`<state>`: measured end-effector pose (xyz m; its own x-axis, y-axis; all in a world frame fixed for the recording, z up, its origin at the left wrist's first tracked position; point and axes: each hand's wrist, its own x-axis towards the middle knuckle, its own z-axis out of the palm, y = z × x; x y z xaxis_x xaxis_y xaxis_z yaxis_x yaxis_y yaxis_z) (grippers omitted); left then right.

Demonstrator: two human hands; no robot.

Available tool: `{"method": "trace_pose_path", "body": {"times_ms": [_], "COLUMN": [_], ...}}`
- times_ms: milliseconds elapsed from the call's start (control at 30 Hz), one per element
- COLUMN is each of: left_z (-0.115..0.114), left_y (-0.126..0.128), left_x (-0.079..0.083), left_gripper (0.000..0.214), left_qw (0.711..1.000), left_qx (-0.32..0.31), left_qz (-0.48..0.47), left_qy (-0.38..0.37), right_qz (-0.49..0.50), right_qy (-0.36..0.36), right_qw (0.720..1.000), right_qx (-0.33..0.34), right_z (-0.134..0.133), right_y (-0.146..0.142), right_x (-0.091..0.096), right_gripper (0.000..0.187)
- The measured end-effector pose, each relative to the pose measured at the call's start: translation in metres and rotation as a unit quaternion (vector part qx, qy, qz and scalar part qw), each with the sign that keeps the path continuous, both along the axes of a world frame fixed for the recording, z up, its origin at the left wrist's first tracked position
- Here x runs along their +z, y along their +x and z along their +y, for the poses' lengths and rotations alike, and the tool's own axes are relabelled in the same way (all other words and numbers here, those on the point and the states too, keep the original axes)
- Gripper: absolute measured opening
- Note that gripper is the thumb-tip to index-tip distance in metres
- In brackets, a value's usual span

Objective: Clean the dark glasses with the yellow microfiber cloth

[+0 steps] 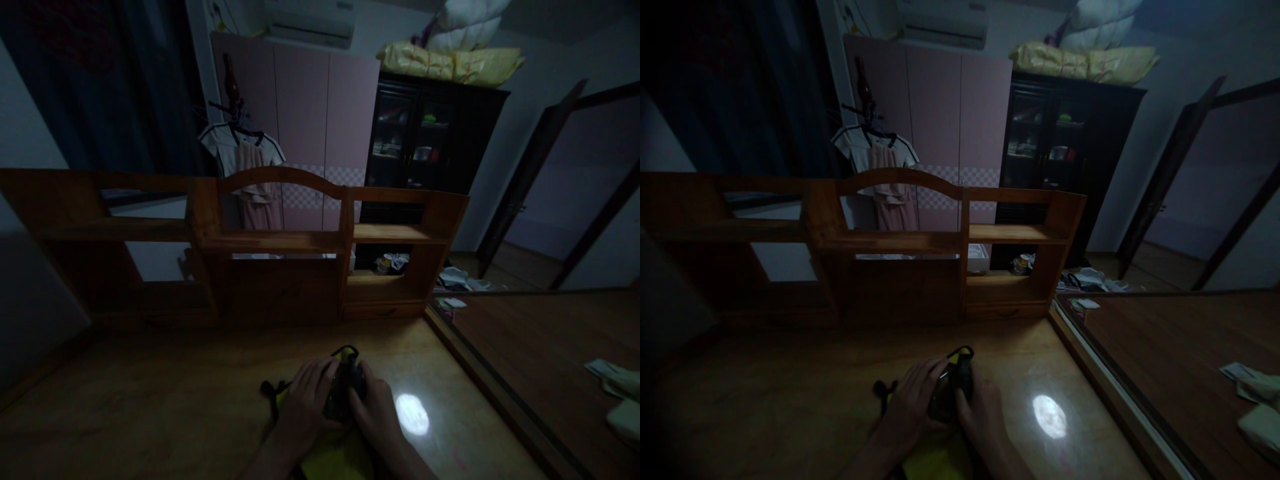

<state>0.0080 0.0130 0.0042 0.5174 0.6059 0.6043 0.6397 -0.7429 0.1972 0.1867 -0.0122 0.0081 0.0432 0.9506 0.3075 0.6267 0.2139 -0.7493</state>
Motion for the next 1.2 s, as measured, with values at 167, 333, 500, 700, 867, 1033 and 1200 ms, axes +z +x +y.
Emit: {"method": "trace_pose_path", "body": {"times_ms": [167, 333, 500, 700, 867, 1033, 1200], "left_z": [0.002, 0.007, 0.017, 0.039, 0.040, 0.023, 0.016], "left_y": [0.001, -0.002, -0.005, -0.004, -0.005, 0.002, 0.005], "left_x": [-0.003, -0.004, -0.008, -0.023, -0.017, -0.005, -0.006], "left_gripper": [0.097, 0.097, 0.092, 0.075, 0.069, 0.077, 0.081], "left_qw": [0.999, 0.995, 0.987, 0.942, 0.923, 0.936, 0.952], "left_qx": [-0.005, 0.019, 0.041, 0.110, 0.139, 0.079, 0.053], "left_qz": [-0.021, -0.045, -0.109, -0.287, -0.326, -0.301, -0.256], "left_qy": [-0.040, -0.084, -0.106, -0.132, -0.153, -0.165, -0.158], "right_qz": [0.045, 0.146, 0.378, 0.627, 0.641, 0.646, 0.626], "right_qy": [-0.004, -0.015, -0.099, -0.245, -0.256, -0.248, -0.223], "right_qw": [0.999, 0.989, 0.917, 0.715, 0.687, 0.690, 0.727], "right_qx": [0.011, 0.031, 0.080, 0.187, 0.227, 0.211, 0.173], "right_z": [0.000, 0.001, 0.001, -0.009, -0.011, -0.005, -0.001], "right_y": [0.001, -0.003, -0.013, -0.035, -0.040, -0.033, -0.028], "right_x": [-0.002, -0.014, -0.013, 0.013, 0.031, 0.035, 0.022], "right_gripper": [0.034, 0.042, 0.051, 0.060, 0.057, 0.054, 0.057]}}
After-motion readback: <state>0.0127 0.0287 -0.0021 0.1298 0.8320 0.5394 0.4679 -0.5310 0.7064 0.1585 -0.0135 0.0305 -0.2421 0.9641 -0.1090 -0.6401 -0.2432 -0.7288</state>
